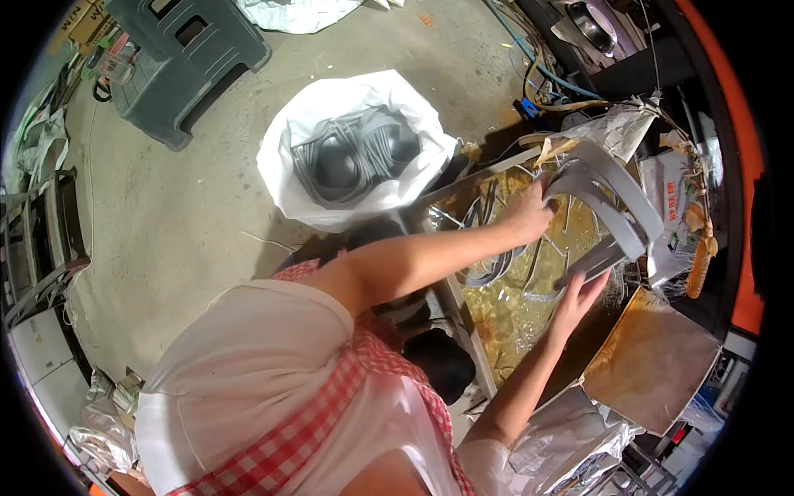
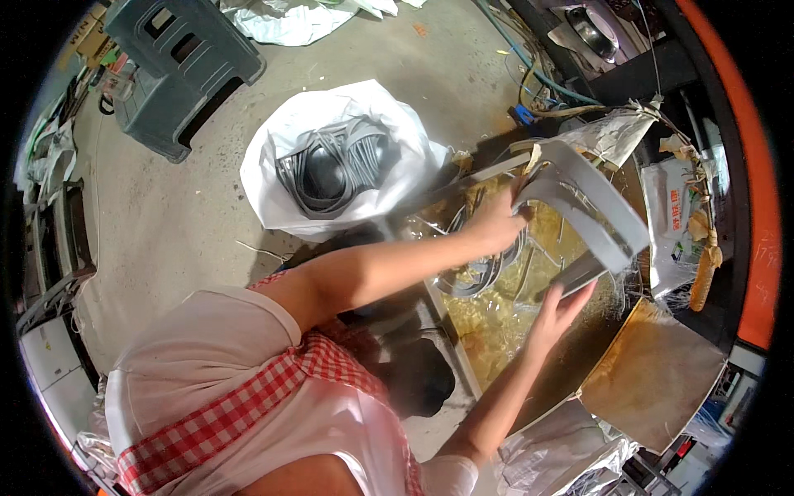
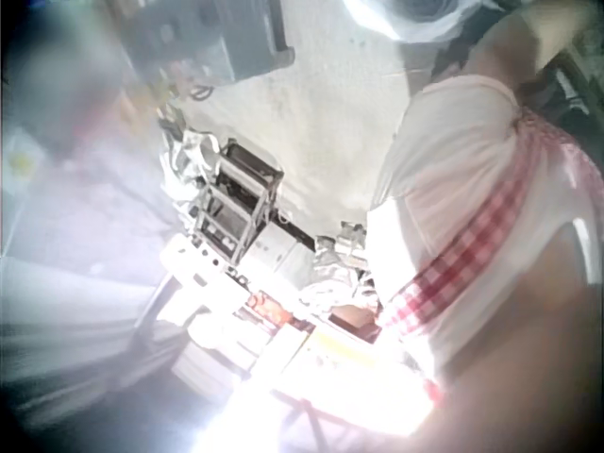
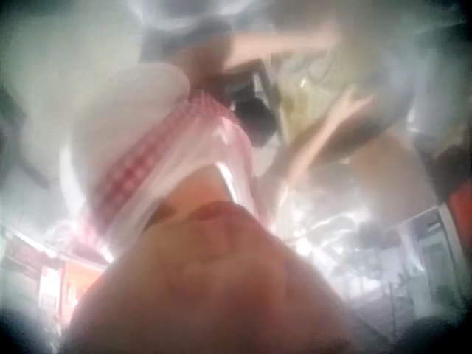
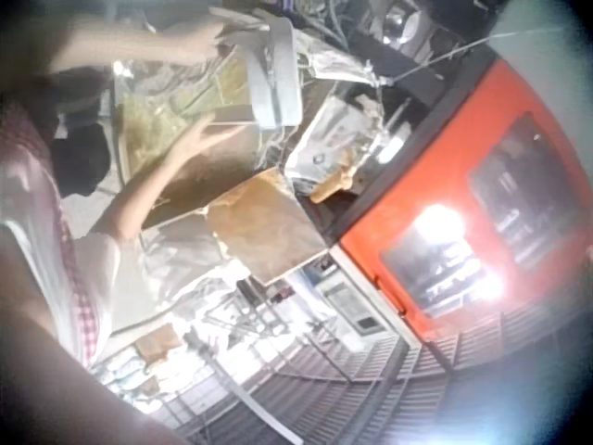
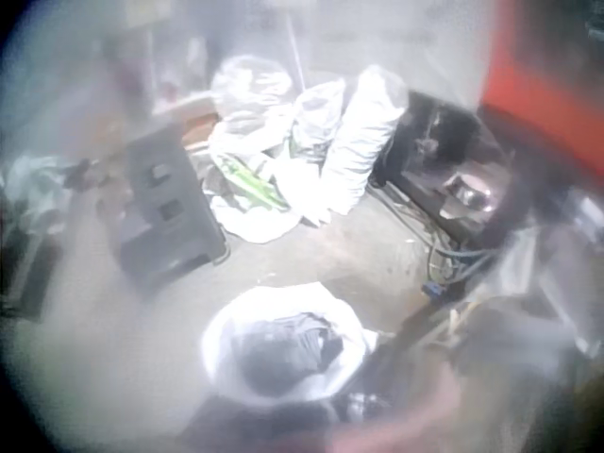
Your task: The person collects plastic straps from a shallow bin, stacks them by hand, and places the stacked straps into a white bag.
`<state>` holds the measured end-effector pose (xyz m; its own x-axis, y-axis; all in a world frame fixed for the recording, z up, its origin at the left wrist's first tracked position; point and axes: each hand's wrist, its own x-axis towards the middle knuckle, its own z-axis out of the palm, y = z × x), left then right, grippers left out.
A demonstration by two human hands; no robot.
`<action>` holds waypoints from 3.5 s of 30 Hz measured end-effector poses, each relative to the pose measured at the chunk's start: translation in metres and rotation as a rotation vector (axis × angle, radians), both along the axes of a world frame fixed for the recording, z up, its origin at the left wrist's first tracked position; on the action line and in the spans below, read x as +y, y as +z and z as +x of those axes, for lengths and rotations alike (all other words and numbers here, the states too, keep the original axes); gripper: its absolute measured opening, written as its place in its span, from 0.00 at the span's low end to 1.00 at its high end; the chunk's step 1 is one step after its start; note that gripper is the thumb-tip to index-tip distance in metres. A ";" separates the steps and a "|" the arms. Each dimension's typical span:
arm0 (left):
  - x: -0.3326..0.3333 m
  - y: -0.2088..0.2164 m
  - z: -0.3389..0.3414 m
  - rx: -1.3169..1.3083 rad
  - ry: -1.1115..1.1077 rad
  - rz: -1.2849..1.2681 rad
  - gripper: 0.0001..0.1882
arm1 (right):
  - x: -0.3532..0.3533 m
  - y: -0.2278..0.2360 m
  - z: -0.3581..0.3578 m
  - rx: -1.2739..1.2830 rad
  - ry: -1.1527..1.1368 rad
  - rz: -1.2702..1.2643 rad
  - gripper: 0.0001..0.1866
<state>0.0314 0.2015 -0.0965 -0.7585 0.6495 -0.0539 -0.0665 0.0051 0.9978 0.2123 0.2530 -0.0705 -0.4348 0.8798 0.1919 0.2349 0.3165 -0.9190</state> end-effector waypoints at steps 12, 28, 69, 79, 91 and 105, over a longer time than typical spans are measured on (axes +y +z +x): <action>-0.229 -0.015 -0.205 0.132 -0.291 -0.103 0.34 | -0.097 -0.113 -0.246 0.168 0.225 -0.548 0.09; -0.311 -0.102 -0.297 0.041 0.076 -0.682 0.12 | -0.144 -0.217 -0.316 -0.931 0.765 -0.183 0.22; 0.078 -0.209 0.078 0.666 -1.556 -0.664 0.54 | 0.022 -0.223 0.038 0.392 -0.413 -1.396 0.27; 0.067 -0.099 0.069 -0.233 -1.246 -0.180 0.18 | 0.004 -0.087 0.046 0.267 -0.028 -0.902 0.41; 0.026 -0.027 0.042 -0.877 -0.946 -0.019 0.26 | -0.009 -0.046 0.059 -0.247 0.226 0.016 0.34; 0.021 -0.009 0.050 -0.865 -1.588 0.323 0.33 | 0.096 -0.013 0.024 -0.469 0.371 0.197 0.29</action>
<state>0.0812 0.2225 -0.1054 0.6786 0.7043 0.2086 -0.6262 0.4062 0.6656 0.2363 0.3494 -0.0836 -0.7817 0.6217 0.0495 0.4410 0.6072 -0.6610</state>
